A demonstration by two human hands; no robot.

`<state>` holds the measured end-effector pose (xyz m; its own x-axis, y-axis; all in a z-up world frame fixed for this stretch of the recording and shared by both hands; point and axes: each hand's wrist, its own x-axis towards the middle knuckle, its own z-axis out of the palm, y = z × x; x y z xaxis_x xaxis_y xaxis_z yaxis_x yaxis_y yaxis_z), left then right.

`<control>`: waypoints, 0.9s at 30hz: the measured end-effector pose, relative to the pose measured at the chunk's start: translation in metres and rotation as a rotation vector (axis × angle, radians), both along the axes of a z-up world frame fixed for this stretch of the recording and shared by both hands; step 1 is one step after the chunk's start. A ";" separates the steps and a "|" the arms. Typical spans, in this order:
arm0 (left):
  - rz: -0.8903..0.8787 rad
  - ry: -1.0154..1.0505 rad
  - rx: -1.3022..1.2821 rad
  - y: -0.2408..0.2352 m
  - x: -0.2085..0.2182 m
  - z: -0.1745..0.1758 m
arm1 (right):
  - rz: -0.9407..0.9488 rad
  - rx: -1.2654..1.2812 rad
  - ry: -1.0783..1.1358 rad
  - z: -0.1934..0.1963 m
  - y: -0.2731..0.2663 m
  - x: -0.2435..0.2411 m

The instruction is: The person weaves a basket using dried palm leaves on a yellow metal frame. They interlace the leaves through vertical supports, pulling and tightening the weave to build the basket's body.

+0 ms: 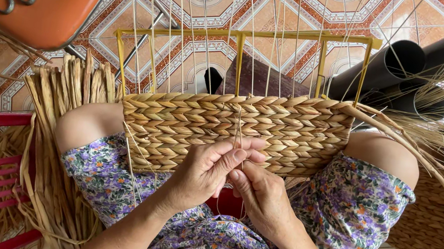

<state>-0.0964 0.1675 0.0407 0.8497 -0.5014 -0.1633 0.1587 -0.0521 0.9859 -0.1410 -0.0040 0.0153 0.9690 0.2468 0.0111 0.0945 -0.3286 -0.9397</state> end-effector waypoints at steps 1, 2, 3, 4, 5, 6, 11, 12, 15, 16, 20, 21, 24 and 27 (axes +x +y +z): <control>0.001 -0.006 -0.009 -0.002 0.000 0.000 | -0.007 -0.004 0.016 0.001 0.000 0.001; 0.002 -0.013 -0.019 -0.003 0.002 0.000 | -0.013 -0.009 0.031 0.001 0.000 0.003; 0.001 -0.017 -0.028 -0.004 0.005 0.001 | -0.021 -0.013 0.050 0.002 -0.001 0.004; 0.054 -0.030 -0.026 -0.004 0.008 0.002 | -0.014 0.016 -0.063 0.001 -0.003 0.006; 0.109 -0.037 -0.024 -0.003 0.012 0.003 | -0.005 0.044 -0.170 0.000 -0.006 0.006; 0.164 -0.045 -0.022 -0.001 0.016 0.005 | 0.006 0.073 -0.277 -0.003 -0.008 0.007; 0.363 -0.220 -0.342 0.021 0.033 0.018 | -0.145 0.522 0.294 -0.013 -0.021 0.013; 0.375 -0.215 -0.369 0.022 0.034 0.019 | -0.180 0.618 0.424 -0.015 -0.023 0.013; 0.367 -0.306 -0.476 0.020 0.030 0.015 | -0.239 0.703 0.491 -0.019 -0.027 0.013; 0.410 -0.315 -0.489 0.019 0.031 0.012 | -0.223 0.710 0.490 -0.019 -0.028 0.014; 0.464 -0.278 -0.569 0.016 0.037 0.005 | -0.214 0.716 0.427 -0.015 -0.035 0.019; 0.438 -0.249 -0.601 0.014 0.039 0.005 | -0.234 0.710 0.390 -0.013 -0.039 0.020; 0.372 -0.231 -0.550 0.002 0.047 0.011 | -0.271 0.743 0.319 -0.005 -0.061 0.025; 0.193 -0.267 -0.381 -0.012 0.057 0.023 | -0.342 0.838 0.221 0.003 -0.104 0.025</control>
